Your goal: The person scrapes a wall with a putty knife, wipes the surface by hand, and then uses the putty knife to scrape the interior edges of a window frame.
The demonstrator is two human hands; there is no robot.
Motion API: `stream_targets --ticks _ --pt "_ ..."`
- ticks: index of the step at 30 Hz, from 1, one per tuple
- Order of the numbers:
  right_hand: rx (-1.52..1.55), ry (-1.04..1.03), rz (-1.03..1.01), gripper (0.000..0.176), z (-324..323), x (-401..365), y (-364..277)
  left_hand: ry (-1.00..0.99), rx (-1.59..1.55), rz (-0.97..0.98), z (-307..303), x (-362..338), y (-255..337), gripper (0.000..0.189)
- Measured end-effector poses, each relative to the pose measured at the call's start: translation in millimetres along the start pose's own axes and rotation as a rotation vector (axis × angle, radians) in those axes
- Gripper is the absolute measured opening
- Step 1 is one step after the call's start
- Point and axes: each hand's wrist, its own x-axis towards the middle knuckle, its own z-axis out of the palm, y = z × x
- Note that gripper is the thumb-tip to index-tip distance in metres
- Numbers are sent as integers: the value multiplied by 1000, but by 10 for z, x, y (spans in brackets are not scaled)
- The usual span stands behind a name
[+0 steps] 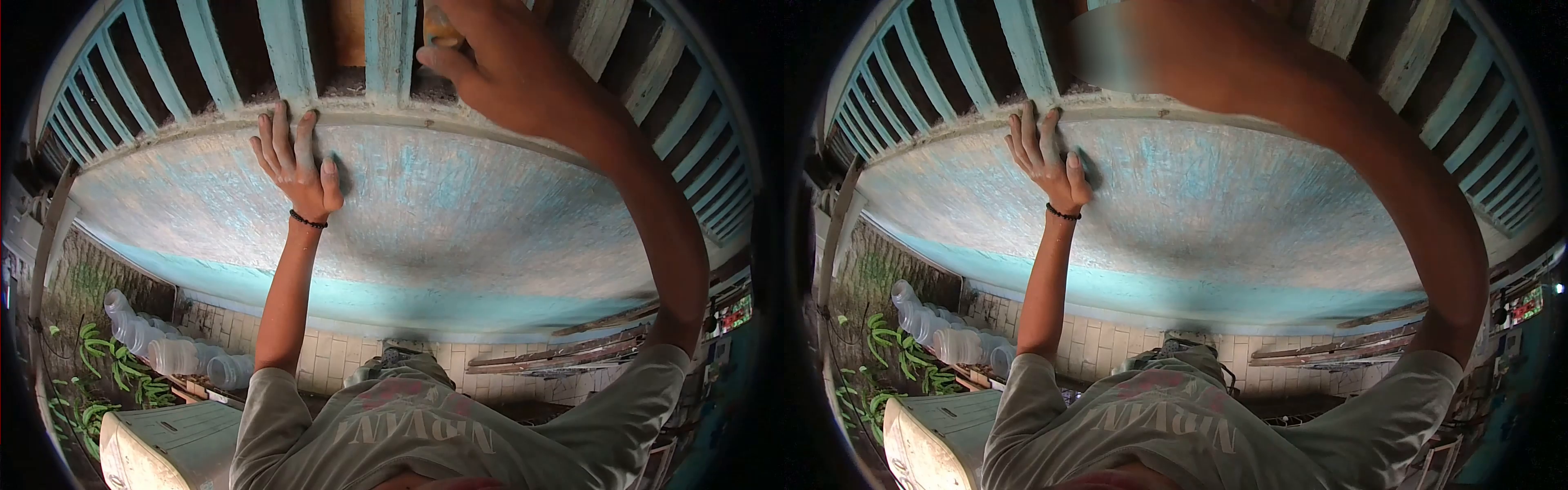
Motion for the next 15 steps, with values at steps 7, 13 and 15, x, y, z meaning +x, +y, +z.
stream_targets --ticks 7,13,15 --pt "-119 73 -70 24 -242 -160 -412 10 8 1 15 -4 5 66" --pt "-2 128 -91 23 63 -24 146 15 -8 -2 14 3 20 65" --pt "9 78 -102 23 78 -54 84 11 -10 -7 13 2 32 65"
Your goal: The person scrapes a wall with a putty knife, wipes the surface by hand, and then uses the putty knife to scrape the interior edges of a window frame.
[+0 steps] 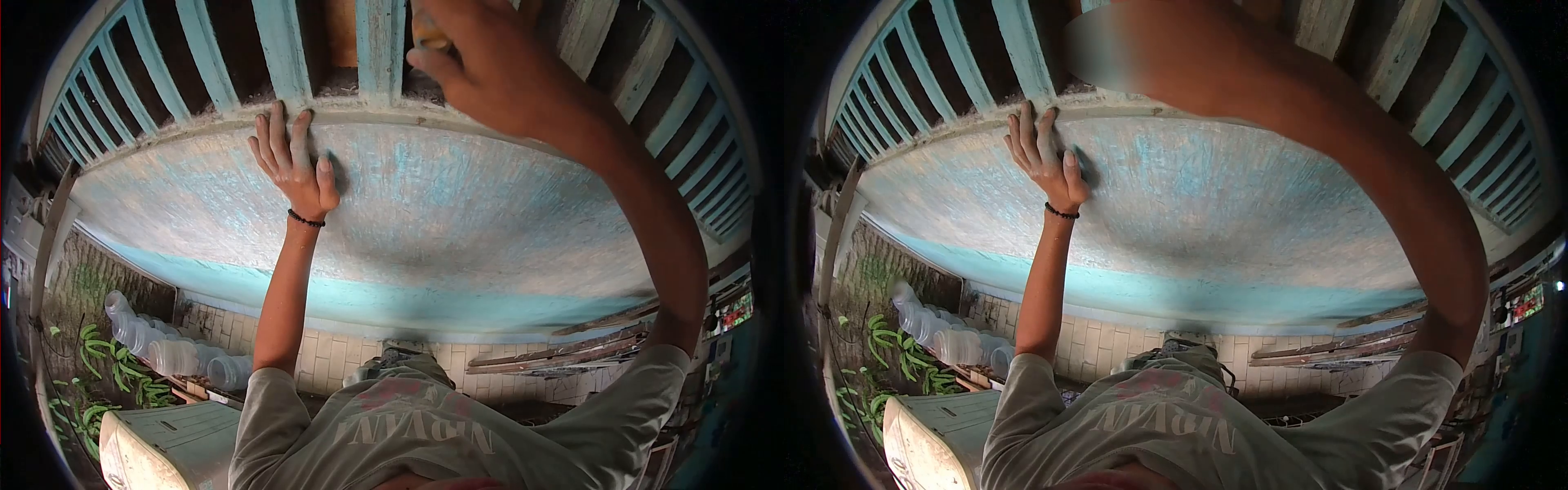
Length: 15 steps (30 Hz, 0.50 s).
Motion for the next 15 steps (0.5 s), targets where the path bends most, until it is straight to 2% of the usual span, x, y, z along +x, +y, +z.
stream_targets --ticks 7,11,13,15 --pt "-133 -21 46 24 -322 -69 -555 -4 0 3 -16 14 10 65" --pt "-107 70 14 26 -297 -5 -322 4 3 6 5 3 -9 65" --pt "-88 49 -1 26 -118 -3 -33 -1 13 5 -3 4 -4 65" --pt "-80 11 28 26 -80 -36 -89 -6 9 -1 -6 -4 1 65"
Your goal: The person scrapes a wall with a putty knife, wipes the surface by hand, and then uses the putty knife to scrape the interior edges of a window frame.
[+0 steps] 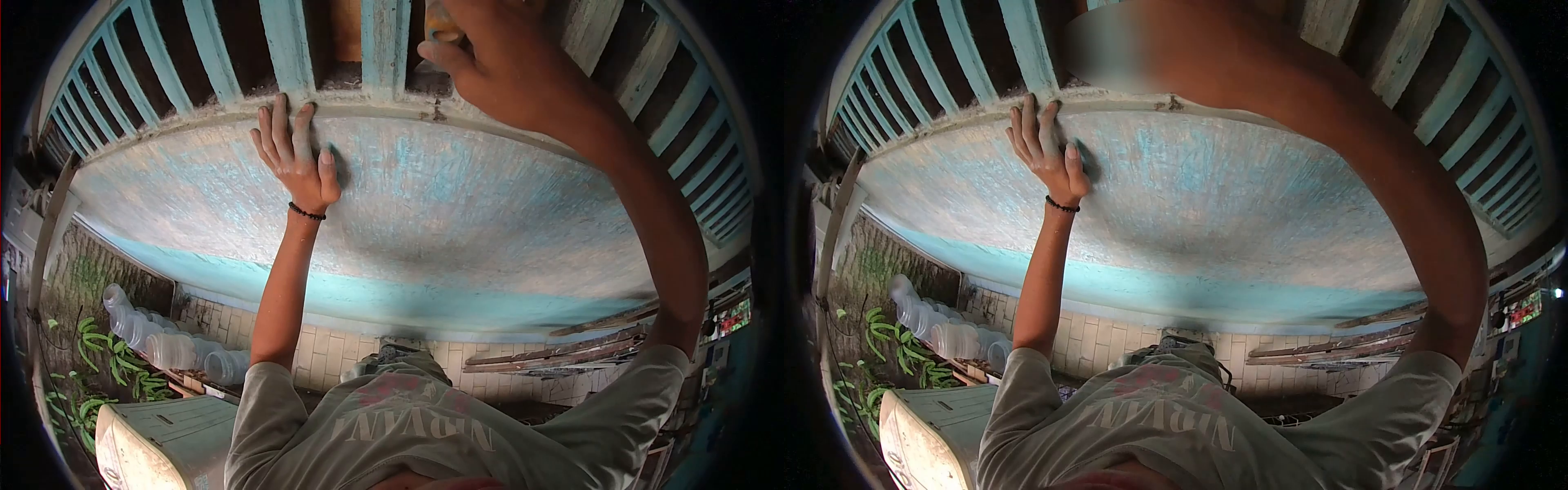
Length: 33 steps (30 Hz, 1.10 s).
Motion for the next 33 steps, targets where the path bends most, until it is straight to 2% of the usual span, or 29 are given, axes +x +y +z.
stream_targets --ticks 3,6,9,10,12,14,16,19,20,22,23,25,27,30,33 --pt "60 -108 46 22 -73 -22 -135 0 -5 1 -7 7 3 65" --pt "55 -102 177 19 -267 26 -342 4 3 4 -7 19 7 65" --pt "-58 244 107 19 -50 -13 -445 3 1 6 -9 14 10 65" --pt "-99 281 51 19 -45 18 -405 4 -1 8 -6 16 8 64" --pt "-90 187 20 20 -26 48 -234 3 0 14 -7 14 -7 64" --pt "8 -69 67 20 -6 14 14 3 -1 14 -2 12 -7 64" --pt "33 -92 42 21 -94 -63 -276 2 -4 6 -4 9 -7 64" --pt "1 -134 175 23 -208 -4 -465 2 5 1 0 9 3 64" --pt "-21 -89 255 23 -265 60 -638 7 3 4 2 3 -1 64" --pt "-72 22 193 23 -255 50 -636 14 -3 13 15 7 -10 64" --pt "-101 88 49 23 -199 4 -435 9 -7 7 13 13 -6 65" --pt "-90 105 -42 23 -63 -37 -175 3 -15 -6 1 19 9 65" --pt "-13 13 62 23 16 -40 -60 2 -22 -4 -3 12 7 65" --pt "-26 -66 22 22 -50 -92 -216 3 -12 9 -8 14 -5 65" --pt "2 11 88 21 -251 -74 -509 18 -13 13 20 29 -11 65"
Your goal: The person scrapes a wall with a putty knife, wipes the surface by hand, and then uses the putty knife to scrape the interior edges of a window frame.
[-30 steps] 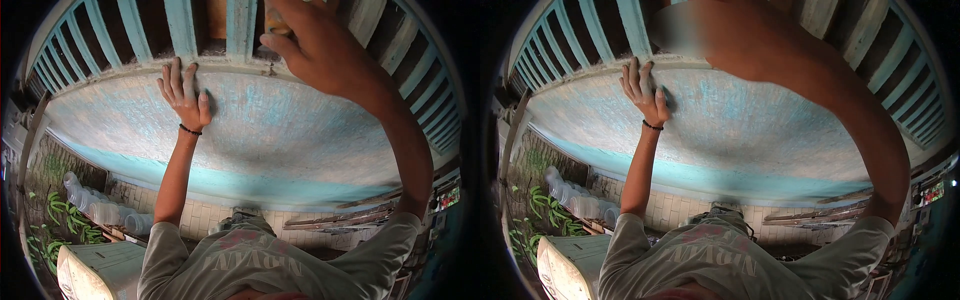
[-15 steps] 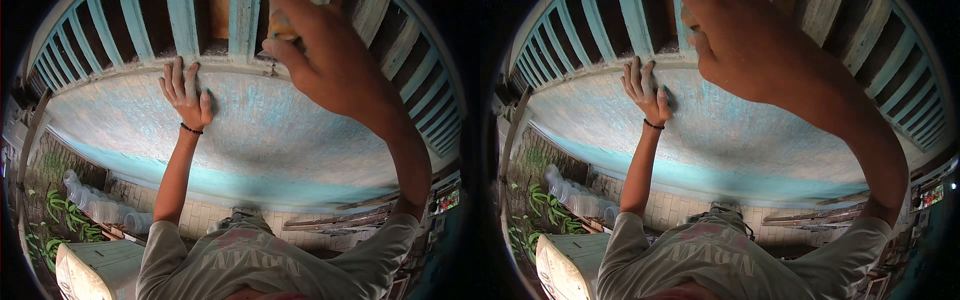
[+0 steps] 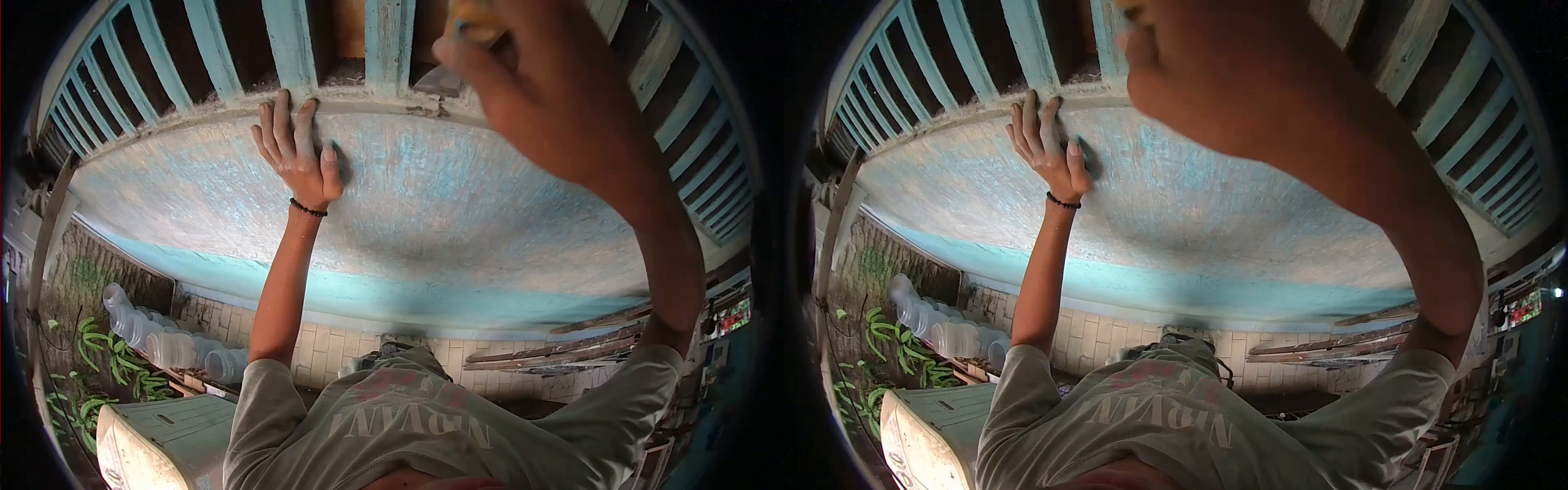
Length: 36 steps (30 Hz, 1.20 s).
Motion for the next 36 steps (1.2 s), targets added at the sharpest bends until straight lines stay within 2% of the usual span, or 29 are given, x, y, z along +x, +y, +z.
stream_targets --ticks 3,6,8,11,13,15,18,21,26,28,31,34,36 --pt "-57 184 -22 21 141 22 25 -4 -7 -14 -16 -17 13 65" --pt "64 95 -58 21 267 121 430 -6 -7 -9 -14 7 0 65" --pt "-35 81 -113 21 359 86 471 -1 -8 -8 -21 -24 10 65" --pt "-20 -101 127 20 227 91 272 10 -17 1 -2 -11 -11 64" --pt "106 -63 114 21 18 74 12 15 -23 1 4 -5 -1 64" --pt "136 21 69 21 -5 75 11 26 -13 7 20 -4 -12 64" --pt "40 147 -63 20 218 145 456 28 -1 8 24 -26 -23 64" --pt "-45 98 -136 21 339 195 647 24 -16 6 17 -18 -8 63" --pt "-78 -74 32 21 303 104 374 24 -18 6 18 -16 -12 64" --pt "-90 -92 65 22 131 97 76 27 -17 3 20 -21 -8 65" --pt "-227 31 -29 22 67 88 -90 34 -25 0 33 -35 -18 65" --pt "-151 103 -4 23 138 157 153 28 -26 -4 21 -21 -2 65" --pt "8 68 48 23 232 203 430 22 -26 -7 14 -24 5 65"
